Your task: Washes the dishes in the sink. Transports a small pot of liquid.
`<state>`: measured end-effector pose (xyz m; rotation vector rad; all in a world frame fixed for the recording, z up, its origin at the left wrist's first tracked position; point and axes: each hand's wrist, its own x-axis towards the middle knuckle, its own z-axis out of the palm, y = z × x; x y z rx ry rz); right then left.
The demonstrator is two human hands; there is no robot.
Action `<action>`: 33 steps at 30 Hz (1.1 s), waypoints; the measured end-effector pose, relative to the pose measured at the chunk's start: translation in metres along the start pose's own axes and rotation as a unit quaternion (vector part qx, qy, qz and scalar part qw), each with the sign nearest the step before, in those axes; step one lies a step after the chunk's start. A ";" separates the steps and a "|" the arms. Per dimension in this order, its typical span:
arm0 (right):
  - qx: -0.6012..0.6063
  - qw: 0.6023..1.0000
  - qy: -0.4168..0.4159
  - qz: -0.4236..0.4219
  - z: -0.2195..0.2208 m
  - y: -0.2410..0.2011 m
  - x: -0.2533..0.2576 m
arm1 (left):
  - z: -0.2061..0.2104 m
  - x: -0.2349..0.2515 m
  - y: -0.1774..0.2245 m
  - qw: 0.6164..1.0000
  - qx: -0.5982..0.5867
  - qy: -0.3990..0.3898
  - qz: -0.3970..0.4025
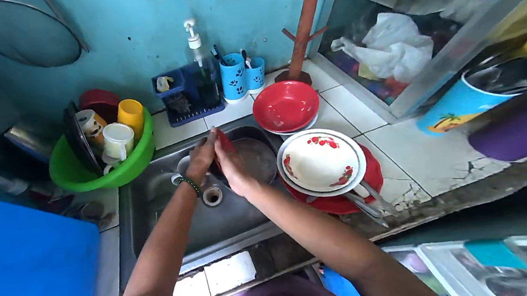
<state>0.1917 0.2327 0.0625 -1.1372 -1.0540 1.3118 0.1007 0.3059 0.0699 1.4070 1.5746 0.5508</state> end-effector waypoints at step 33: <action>0.219 0.948 0.123 0.197 -0.055 0.042 0.068 | -0.004 -0.021 0.007 0.997 0.058 0.006 0.056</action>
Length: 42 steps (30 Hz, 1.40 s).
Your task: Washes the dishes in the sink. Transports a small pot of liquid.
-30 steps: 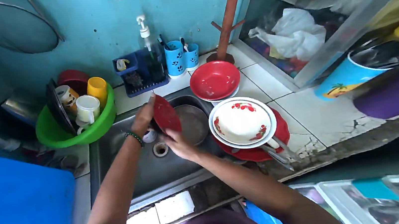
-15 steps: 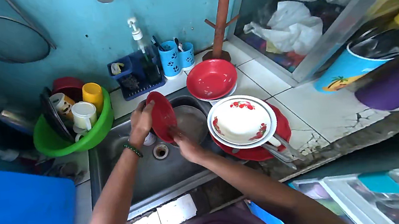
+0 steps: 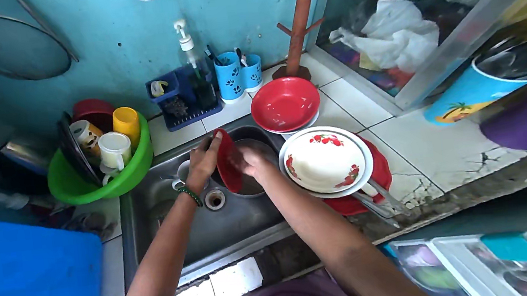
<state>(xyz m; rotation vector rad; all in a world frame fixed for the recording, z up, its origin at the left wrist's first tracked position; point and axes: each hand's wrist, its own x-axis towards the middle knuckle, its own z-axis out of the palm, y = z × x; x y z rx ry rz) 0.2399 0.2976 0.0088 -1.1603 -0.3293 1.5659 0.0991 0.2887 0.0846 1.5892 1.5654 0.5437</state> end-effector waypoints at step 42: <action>-0.486 0.806 -0.117 -0.316 -0.021 -0.077 -0.012 | -0.035 -0.001 -0.017 0.916 -0.054 0.109 0.381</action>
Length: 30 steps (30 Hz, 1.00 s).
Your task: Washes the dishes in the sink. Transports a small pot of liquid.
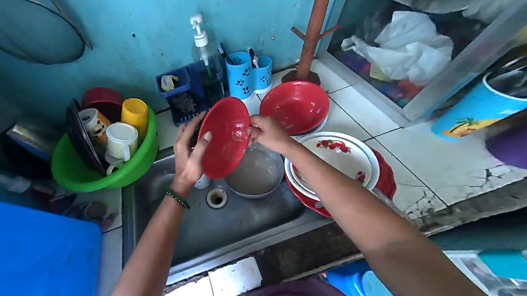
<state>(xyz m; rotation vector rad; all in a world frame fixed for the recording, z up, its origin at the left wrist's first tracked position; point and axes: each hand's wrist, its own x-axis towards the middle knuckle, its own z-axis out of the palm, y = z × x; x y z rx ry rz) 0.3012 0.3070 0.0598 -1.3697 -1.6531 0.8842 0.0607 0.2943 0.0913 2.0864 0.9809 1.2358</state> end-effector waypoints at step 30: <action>-0.095 0.985 0.137 -0.043 0.011 -0.017 -0.003 | 0.007 0.008 0.011 0.992 0.019 0.046 0.112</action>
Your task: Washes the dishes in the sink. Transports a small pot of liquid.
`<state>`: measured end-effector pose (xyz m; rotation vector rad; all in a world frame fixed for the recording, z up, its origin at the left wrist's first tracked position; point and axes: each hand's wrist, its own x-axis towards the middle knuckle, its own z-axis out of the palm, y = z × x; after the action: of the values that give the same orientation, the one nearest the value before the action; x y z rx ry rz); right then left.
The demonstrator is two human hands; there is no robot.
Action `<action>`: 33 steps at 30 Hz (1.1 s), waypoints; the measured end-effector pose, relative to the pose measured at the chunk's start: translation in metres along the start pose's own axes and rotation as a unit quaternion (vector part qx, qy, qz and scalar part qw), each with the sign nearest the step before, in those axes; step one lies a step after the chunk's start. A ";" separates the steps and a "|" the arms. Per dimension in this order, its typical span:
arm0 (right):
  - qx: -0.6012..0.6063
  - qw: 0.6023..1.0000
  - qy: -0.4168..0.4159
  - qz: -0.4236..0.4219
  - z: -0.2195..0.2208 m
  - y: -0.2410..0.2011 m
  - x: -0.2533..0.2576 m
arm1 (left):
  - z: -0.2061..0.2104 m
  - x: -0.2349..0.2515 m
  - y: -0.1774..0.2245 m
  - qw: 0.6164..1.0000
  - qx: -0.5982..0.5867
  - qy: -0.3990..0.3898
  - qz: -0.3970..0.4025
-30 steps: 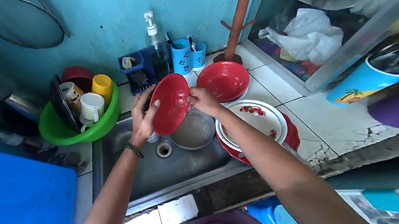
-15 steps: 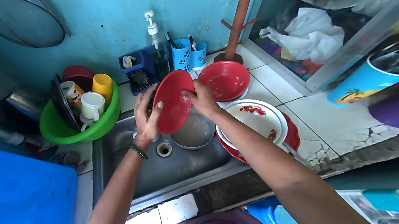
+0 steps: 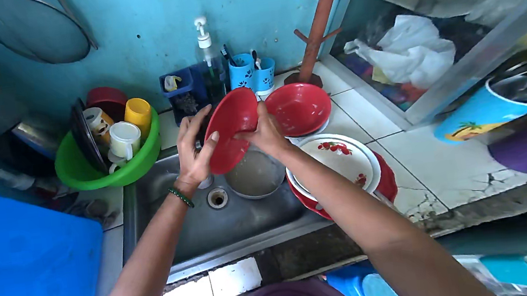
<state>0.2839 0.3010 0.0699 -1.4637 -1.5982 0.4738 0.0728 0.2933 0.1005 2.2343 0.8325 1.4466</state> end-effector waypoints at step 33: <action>-0.206 0.888 -0.291 0.290 0.045 0.022 -0.026 | 0.016 -0.032 -0.018 0.983 0.068 -0.028 -0.170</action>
<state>0.2582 0.2941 0.0204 -2.3052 -1.7583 1.0410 0.0722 0.2862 0.0611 2.0859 1.2562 1.1938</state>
